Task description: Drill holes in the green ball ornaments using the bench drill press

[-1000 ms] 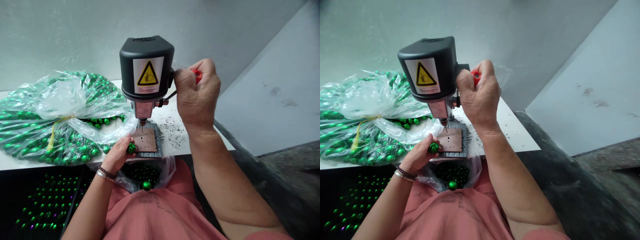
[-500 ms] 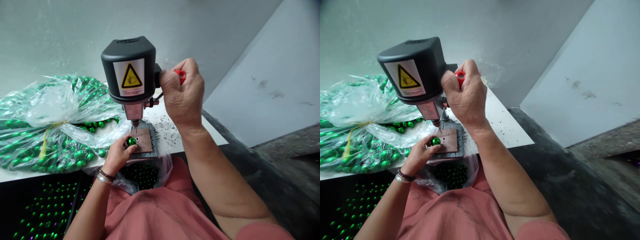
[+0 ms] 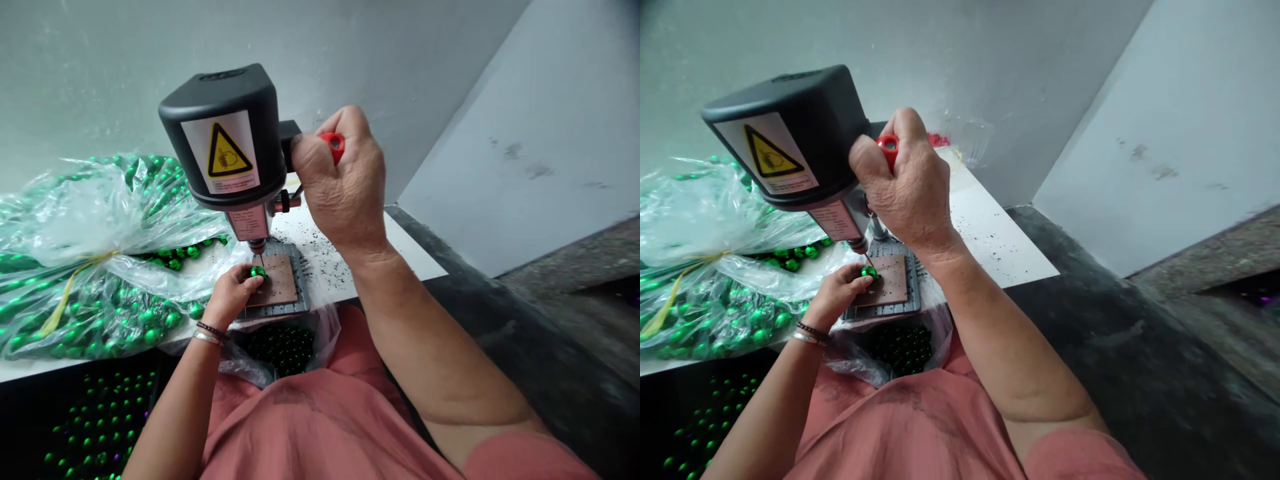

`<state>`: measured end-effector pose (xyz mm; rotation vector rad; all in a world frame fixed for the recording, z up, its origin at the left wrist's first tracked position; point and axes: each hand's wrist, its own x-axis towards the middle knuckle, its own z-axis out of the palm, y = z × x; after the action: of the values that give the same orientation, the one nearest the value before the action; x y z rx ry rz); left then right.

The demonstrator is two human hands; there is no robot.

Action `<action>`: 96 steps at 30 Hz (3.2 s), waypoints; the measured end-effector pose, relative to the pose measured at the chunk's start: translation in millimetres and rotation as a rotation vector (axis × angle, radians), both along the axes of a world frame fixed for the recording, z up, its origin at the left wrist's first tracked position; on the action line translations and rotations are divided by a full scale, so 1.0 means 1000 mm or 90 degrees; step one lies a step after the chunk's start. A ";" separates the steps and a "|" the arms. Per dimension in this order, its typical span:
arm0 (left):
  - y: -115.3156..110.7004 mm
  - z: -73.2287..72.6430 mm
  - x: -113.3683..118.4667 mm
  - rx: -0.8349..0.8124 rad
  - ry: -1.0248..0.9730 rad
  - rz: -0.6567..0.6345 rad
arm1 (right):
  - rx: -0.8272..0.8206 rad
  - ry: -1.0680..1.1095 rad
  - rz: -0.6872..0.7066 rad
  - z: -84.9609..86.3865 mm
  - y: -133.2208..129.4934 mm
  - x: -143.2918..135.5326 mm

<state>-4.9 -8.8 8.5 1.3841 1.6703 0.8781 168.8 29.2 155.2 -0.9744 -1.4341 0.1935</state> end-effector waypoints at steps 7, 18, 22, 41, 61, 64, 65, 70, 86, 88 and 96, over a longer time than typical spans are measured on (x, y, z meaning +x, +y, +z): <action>0.002 0.011 0.010 0.023 0.200 -0.008 | 0.001 0.017 0.017 0.000 0.000 0.000; 0.009 0.001 0.014 0.014 0.181 -0.015 | -0.053 -0.070 0.044 0.010 -0.007 0.008; 0.006 0.000 0.015 0.020 0.171 -0.006 | -0.080 -0.174 0.030 0.020 -0.012 0.013; 0.004 -0.009 0.015 0.069 0.187 -0.008 | 0.049 -0.134 -0.050 -0.039 -0.045 0.003; 0.002 -0.006 0.016 0.068 0.223 -0.001 | 0.206 -0.108 -0.153 -0.081 -0.033 -0.005; 0.002 -0.006 0.015 0.067 0.223 -0.001 | 0.202 -0.109 -0.155 -0.089 -0.034 -0.005; 0.002 -0.006 0.015 0.064 0.218 -0.001 | 0.196 -0.112 -0.148 -0.092 -0.035 -0.005; 0.002 -0.006 0.015 0.067 0.207 -0.012 | 0.183 -0.109 -0.140 -0.090 -0.035 -0.005; -0.029 0.030 -0.040 0.139 0.208 -0.013 | 0.066 -0.058 -0.093 -0.007 -0.012 -0.007; -0.008 0.030 -0.065 0.160 0.354 0.130 | 0.069 -0.058 -0.094 -0.007 -0.013 -0.007; 0.062 0.000 -0.111 -0.060 0.559 0.136 | 0.072 -0.033 -0.076 -0.008 -0.015 -0.007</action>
<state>-115.7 53.7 8.4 1.6644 2.5047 0.2734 161.5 14.5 146.8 -0.9739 -1.4127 -0.0011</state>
